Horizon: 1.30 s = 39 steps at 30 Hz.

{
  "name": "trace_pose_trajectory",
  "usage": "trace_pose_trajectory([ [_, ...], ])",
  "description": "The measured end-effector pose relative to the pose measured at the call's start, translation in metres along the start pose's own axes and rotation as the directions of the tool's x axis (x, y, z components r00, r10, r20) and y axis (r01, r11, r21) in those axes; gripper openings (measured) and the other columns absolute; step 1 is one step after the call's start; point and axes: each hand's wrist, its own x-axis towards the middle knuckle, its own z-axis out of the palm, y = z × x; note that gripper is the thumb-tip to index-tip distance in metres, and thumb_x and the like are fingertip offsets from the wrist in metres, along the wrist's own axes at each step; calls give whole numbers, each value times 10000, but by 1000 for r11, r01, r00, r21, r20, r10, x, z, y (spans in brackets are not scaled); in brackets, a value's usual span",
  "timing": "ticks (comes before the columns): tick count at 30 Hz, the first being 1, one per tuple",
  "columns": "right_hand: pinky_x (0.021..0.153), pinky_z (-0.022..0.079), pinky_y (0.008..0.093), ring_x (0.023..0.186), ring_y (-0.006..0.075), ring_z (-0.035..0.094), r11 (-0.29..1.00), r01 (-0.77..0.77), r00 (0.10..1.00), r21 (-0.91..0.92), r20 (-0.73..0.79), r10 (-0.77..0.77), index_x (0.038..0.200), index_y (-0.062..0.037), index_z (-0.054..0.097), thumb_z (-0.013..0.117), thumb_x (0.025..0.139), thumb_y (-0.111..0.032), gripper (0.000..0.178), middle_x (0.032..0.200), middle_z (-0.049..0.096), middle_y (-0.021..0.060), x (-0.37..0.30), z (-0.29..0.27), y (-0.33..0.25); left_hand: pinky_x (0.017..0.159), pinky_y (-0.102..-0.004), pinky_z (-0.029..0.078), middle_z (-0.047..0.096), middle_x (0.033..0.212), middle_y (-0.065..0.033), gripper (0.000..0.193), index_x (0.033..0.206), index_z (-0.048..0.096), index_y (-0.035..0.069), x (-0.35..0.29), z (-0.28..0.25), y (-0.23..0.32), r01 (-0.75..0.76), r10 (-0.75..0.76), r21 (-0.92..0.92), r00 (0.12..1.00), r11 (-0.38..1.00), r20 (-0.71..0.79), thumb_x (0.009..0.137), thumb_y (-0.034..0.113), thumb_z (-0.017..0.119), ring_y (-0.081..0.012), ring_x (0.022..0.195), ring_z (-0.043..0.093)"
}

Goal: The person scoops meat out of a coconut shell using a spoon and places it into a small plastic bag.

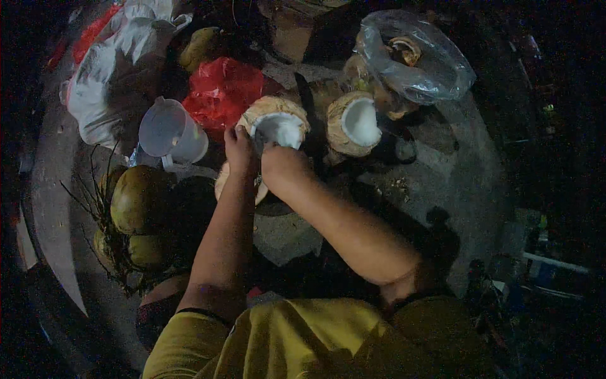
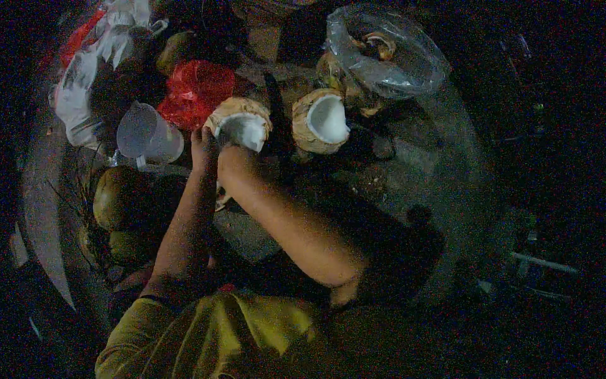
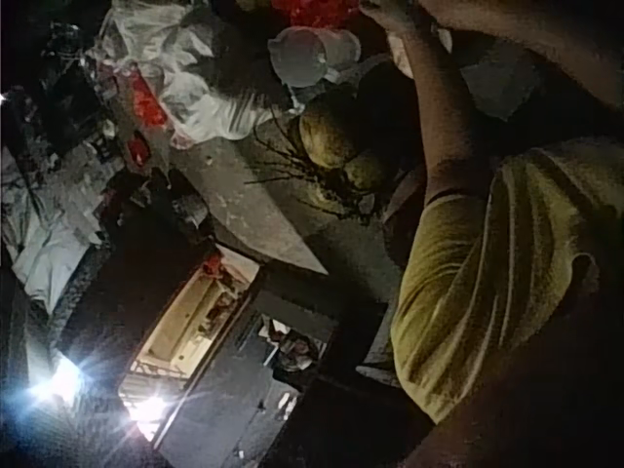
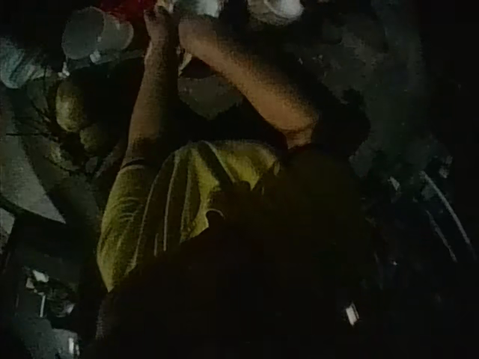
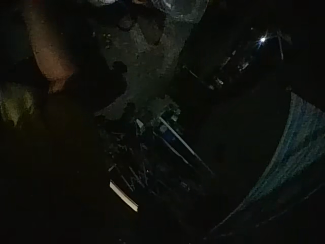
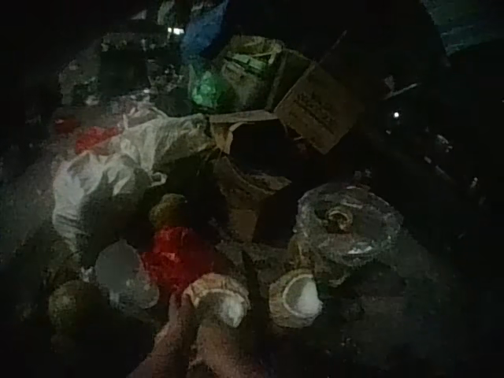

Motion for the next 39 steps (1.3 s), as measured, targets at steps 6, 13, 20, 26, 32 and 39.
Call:
trace_pose_trajectory([
  [6,666,425,393,742,328,541,999,13,993,37,115,-18,818,36,527,408,734,-174,255,830,542,197,-9,-22,18,738,-310,358,453,978,-141,336,1077,349,5,-4,-6,16,110,-105,131,993,985,-47,809,206,374,-223,844,454],
  [13,695,427,366,777,302,543,991,-127,991,49,54,124,836,37,532,406,714,-145,252,829,542,209,22,-21,16,757,-307,356,457,987,-148,337,1087,359,8,-14,13,18,-66,66,43,998,997,3,813,205,352,-225,879,453],
  [20,629,431,394,707,333,543,995,50,996,-83,71,-44,834,34,470,373,721,-101,201,744,548,202,0,-19,-3,768,-304,355,457,1006,-163,326,1075,365,2,-7,11,8,-122,137,216,989,969,-56,807,187,356,-239,903,456],
  [26,613,425,402,686,335,539,965,218,973,-146,114,-203,803,24,496,370,720,-105,199,732,545,201,-6,-7,30,759,-302,360,468,980,-144,309,1068,379,8,11,-11,-12,-10,10,3,1000,1000,4,810,174,343,-212,865,466],
  [32,617,431,381,690,312,545,973,142,987,-181,-52,-154,745,14,544,418,695,-102,179,735,550,193,43,-2,65,759,-301,360,475,986,-154,309,1057,396,8,5,4,3,-53,44,176,998,983,52,800,175,357,-224,874,475],
  [39,629,437,383,717,318,549,999,-16,998,-46,-58,13,802,25,524,430,675,-80,190,759,556,190,17,-12,7,760,-296,359,479,986,-147,310,1062,397,13,18,-7,-13,-118,108,196,992,974,59,803,181,365,-224,883,472],
])
